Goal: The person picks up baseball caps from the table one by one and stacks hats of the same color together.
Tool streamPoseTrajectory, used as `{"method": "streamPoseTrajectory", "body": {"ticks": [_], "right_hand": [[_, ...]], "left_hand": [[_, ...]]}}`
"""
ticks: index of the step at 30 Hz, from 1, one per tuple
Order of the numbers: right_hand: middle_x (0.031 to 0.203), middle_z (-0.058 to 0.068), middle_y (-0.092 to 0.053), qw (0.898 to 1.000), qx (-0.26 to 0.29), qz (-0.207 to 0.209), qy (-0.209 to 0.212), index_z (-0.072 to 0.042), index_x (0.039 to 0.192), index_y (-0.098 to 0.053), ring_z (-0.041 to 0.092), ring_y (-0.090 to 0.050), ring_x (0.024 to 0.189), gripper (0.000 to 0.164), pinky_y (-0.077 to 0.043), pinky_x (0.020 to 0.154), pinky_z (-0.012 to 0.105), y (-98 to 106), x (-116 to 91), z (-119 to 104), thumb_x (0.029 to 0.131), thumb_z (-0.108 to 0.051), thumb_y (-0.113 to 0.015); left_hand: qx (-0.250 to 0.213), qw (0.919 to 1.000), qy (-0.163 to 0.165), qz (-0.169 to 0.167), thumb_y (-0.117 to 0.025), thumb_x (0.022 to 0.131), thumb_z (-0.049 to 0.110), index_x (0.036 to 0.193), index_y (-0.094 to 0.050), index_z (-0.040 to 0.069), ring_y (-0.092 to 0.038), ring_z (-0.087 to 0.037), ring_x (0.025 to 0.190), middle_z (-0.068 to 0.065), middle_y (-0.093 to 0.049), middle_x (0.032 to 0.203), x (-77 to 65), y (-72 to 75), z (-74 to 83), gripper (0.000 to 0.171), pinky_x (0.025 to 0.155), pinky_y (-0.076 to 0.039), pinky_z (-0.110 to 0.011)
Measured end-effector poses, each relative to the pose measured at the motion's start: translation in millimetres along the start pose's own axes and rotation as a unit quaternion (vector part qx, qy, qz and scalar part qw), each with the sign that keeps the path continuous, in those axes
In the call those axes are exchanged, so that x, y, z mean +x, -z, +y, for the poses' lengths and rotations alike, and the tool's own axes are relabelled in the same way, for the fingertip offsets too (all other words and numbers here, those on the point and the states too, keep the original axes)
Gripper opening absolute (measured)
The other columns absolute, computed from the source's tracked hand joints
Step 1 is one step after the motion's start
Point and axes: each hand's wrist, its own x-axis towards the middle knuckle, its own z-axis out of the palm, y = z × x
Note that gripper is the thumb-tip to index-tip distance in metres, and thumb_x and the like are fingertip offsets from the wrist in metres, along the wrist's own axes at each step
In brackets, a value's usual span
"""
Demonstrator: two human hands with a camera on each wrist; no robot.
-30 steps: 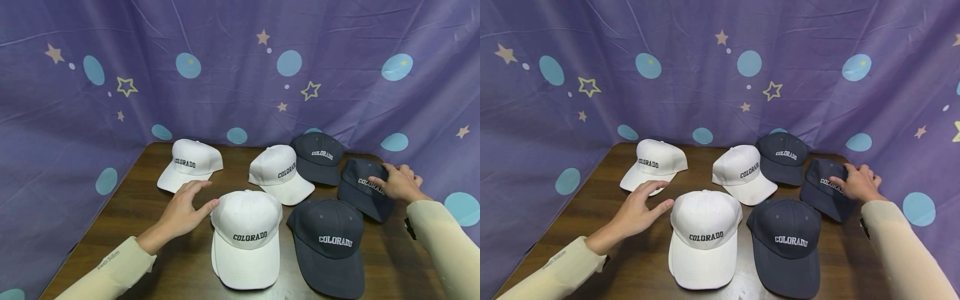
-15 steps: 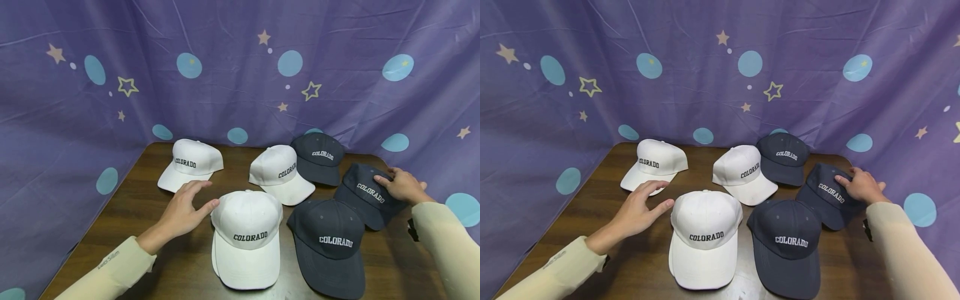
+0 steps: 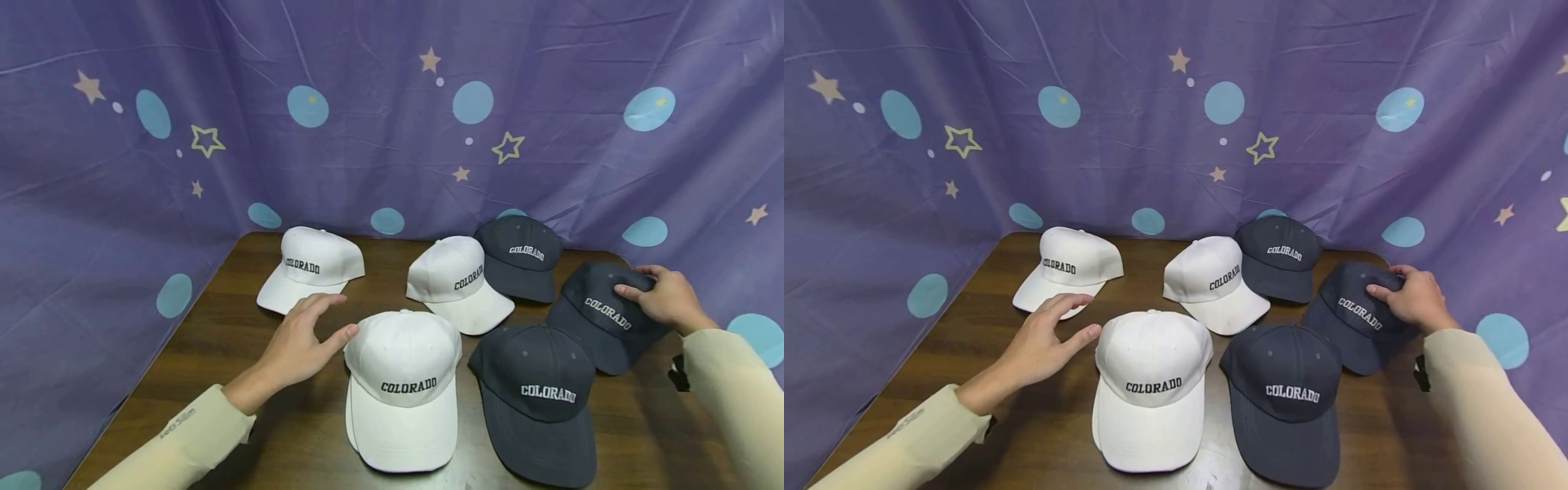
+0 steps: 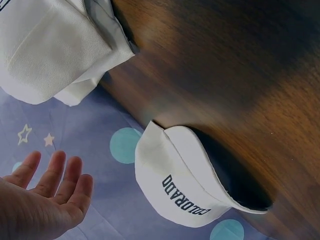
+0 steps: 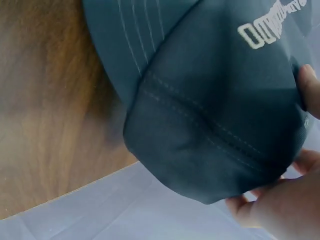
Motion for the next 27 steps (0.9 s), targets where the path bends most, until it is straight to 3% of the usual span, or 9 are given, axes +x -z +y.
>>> {"method": "streamPoseTrajectory", "body": {"ticks": [16,23,27], "right_hand": [[0.116,0.033,-0.048,0.998,0.02,0.043,0.037,-0.001,0.131,-0.044,0.046,-0.047,0.098,0.074,-0.039,0.075,0.058,26,-18,-18,0.08,-0.047,-0.073],[0.123,0.036,-0.044,0.997,-0.02,0.052,0.056,-0.001,0.133,-0.046,0.05,-0.041,0.105,0.08,-0.036,0.079,0.063,42,-24,-27,0.074,-0.041,-0.08],[0.119,0.034,-0.045,0.996,-0.042,0.056,0.057,0.001,0.127,-0.048,0.049,-0.042,0.101,0.079,-0.036,0.078,0.063,52,-28,-32,0.07,-0.041,-0.083]], "left_hand": [[-0.002,1.0,-0.008,0.001,-0.062,0.086,0.056,0.129,-0.055,0.017,-0.046,-0.02,0.119,0.0,-0.055,0.127,1.7,-0.1,0.3,0.058,0.098,-0.039,-0.046],[-0.004,1.0,-0.005,-0.004,-0.062,0.086,0.056,0.13,-0.054,0.017,-0.045,-0.021,0.119,0.0,-0.054,0.127,1.8,-0.1,0.9,0.059,0.098,-0.038,-0.047],[-0.006,0.9999,-0.006,-0.006,-0.062,0.086,0.055,0.13,-0.054,0.017,-0.045,-0.021,0.12,0.0,-0.054,0.128,2.2,-0.5,1.3,0.058,0.098,-0.038,-0.047]]}}
